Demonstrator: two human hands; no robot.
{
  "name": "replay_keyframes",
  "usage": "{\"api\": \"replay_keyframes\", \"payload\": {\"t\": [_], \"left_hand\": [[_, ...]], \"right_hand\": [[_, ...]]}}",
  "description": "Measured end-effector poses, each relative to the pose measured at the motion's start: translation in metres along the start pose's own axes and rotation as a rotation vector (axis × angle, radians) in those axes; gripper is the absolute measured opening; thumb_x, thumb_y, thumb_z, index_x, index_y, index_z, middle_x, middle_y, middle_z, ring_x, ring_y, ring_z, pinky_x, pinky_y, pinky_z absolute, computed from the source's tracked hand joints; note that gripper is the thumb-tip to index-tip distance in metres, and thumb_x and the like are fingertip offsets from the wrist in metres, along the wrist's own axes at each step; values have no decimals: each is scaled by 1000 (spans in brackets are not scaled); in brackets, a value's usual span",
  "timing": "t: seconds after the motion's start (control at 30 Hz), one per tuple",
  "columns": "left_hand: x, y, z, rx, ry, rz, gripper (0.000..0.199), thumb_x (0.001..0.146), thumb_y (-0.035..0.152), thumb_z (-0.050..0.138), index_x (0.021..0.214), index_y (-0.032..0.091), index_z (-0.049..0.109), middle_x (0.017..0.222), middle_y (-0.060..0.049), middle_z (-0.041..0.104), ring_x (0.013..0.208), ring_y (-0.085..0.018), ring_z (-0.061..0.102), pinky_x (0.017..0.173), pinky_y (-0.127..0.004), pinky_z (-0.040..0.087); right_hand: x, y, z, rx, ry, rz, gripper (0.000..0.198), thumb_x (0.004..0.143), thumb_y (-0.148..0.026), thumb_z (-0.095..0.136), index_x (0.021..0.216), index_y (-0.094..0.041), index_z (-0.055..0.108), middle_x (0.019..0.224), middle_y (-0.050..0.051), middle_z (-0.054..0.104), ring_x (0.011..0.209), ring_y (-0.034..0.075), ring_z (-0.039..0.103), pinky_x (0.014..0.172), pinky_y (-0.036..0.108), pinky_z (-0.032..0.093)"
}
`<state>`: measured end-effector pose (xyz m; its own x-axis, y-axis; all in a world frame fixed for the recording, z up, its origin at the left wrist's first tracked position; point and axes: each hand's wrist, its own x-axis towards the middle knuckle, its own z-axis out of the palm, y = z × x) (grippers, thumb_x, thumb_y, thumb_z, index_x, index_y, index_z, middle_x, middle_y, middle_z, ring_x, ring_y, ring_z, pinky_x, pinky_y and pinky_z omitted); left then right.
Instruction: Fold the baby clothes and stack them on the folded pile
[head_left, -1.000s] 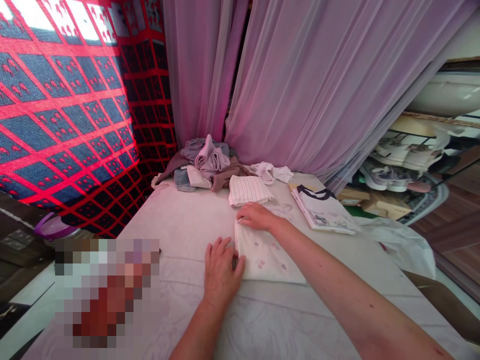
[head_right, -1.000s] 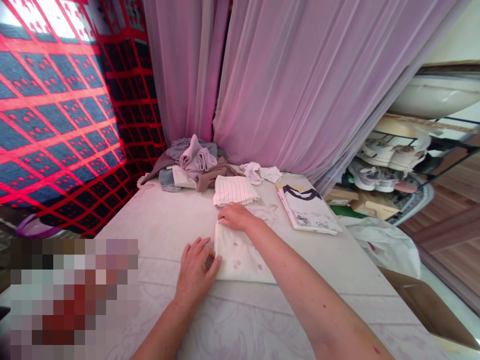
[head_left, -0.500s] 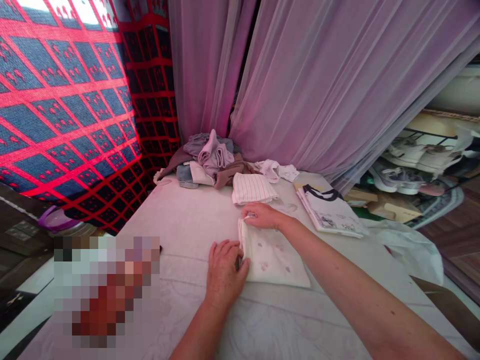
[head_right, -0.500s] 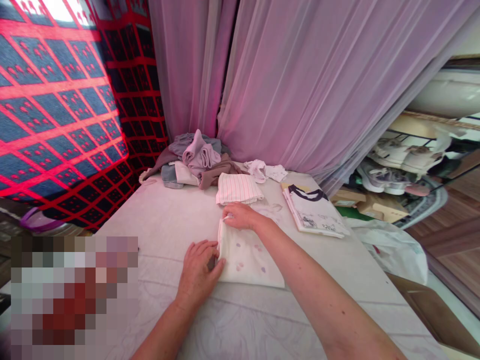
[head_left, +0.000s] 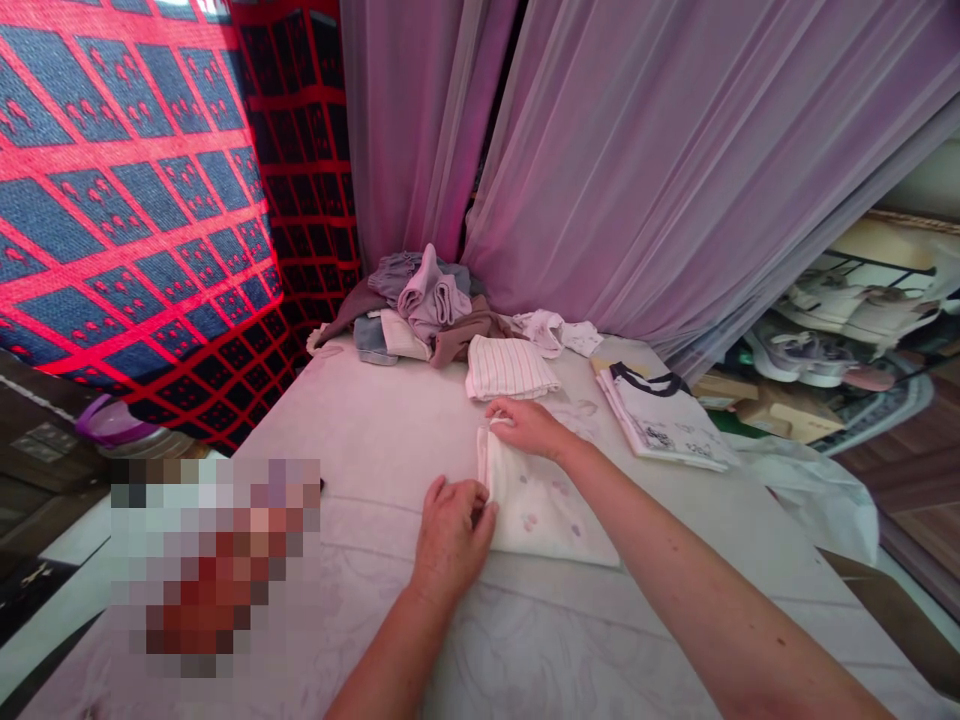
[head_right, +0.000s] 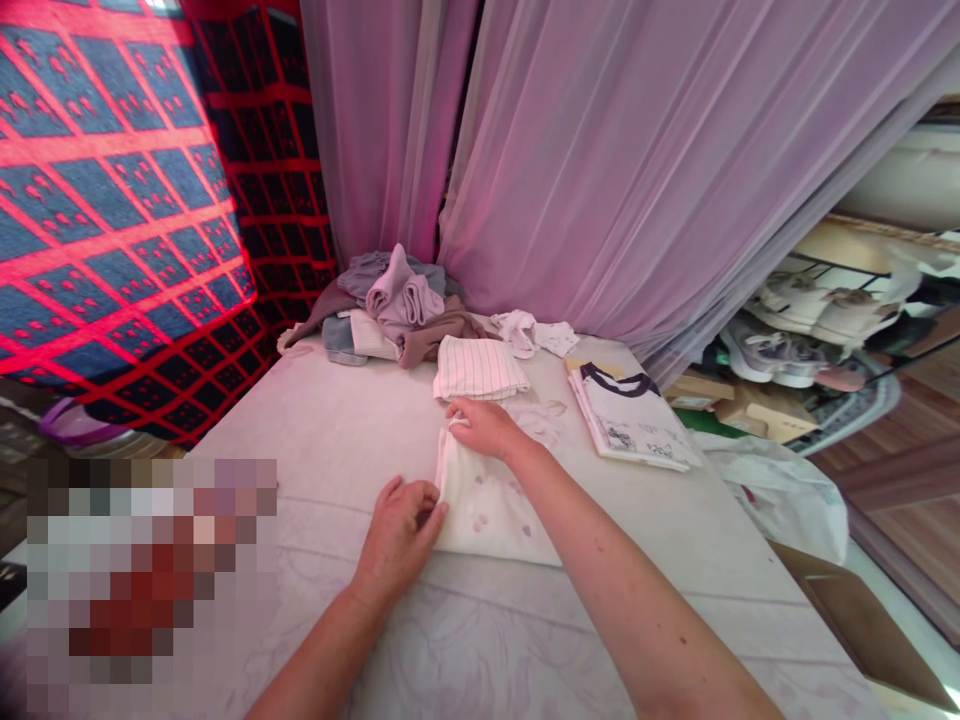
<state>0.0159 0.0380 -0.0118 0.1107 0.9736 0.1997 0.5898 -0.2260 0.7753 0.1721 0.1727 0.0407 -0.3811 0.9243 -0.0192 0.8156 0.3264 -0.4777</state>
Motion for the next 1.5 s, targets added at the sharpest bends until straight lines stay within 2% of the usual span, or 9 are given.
{"api": "replay_keyframes", "payload": {"t": [0.2, 0.47, 0.77, 0.87, 1.0, 1.1, 1.23, 1.4, 1.5], "left_hand": [[-2, 2, 0, 76, -5, 28, 44, 86, 22, 51, 129, 21, 44, 78, 2, 66, 95, -19, 59, 109, -52, 25], [-3, 6, -3, 235, -43, 116, 20, 90, 28, 52, 106, 26, 63, 74, 0, 67, 81, -19, 58, 98, -46, 34], [-3, 14, -5, 367, -118, 44, 22, 90, 37, 52, 107, 27, 64, 81, -3, 68, 83, -22, 59, 83, -43, 40], [-5, 11, -2, 400, -64, 60, 23, 86, 38, 59, 107, 30, 65, 105, -6, 66, 101, -24, 57, 90, -44, 41], [-5, 3, 6, 488, -46, 187, 36, 91, 36, 51, 126, 30, 55, 144, -4, 46, 134, -29, 36, 109, -56, 27], [-5, 0, 10, 496, -112, 189, 42, 95, 35, 42, 136, 28, 47, 145, -2, 46, 136, -28, 36, 111, -59, 25], [-4, 2, 10, 468, -130, 164, 42, 94, 34, 42, 136, 28, 47, 146, -3, 45, 136, -29, 36, 111, -61, 24], [-5, 4, 11, 461, -134, 146, 43, 95, 33, 41, 137, 27, 47, 145, -3, 46, 136, -29, 36, 111, -62, 22], [-7, 4, 12, 466, -157, 128, 45, 95, 35, 40, 139, 26, 44, 147, -3, 43, 137, -30, 34, 112, -62, 21]], "right_hand": [[-2, -4, 18, -174, 9, 9, 30, 83, -29, 53, 111, -26, 61, 92, 0, 71, 84, 19, 63, 72, 27, 40], [-6, -4, 27, -254, 123, 17, 30, 85, -29, 53, 114, -27, 60, 95, 1, 72, 86, 20, 65, 81, 30, 42], [-6, 13, 50, -60, 290, -31, 30, 82, -27, 56, 111, -20, 58, 101, 6, 67, 95, 20, 60, 86, 33, 43], [-3, 15, 48, -29, 250, 5, 32, 81, -29, 58, 112, -20, 58, 101, 6, 66, 95, 20, 60, 87, 33, 43], [3, 11, 39, 34, 126, 176, 33, 80, -32, 60, 111, -23, 59, 99, 3, 67, 89, 19, 61, 81, 31, 44], [2, 8, 35, 29, 129, 170, 34, 82, -30, 57, 115, -23, 58, 101, 3, 67, 89, 18, 61, 82, 31, 44], [-5, 0, 37, -96, 205, -25, 41, 87, -30, 47, 127, -20, 52, 122, 10, 60, 112, 21, 53, 96, 36, 39], [2, -13, 47, -331, -64, 34, 65, 87, -46, 49, 145, -23, 33, 153, 13, 26, 140, 28, 22, 109, 47, 21], [10, -15, 49, -348, -100, 65, 63, 89, -50, 45, 145, -26, 32, 153, 12, 25, 140, 27, 21, 108, 46, 20]]}}
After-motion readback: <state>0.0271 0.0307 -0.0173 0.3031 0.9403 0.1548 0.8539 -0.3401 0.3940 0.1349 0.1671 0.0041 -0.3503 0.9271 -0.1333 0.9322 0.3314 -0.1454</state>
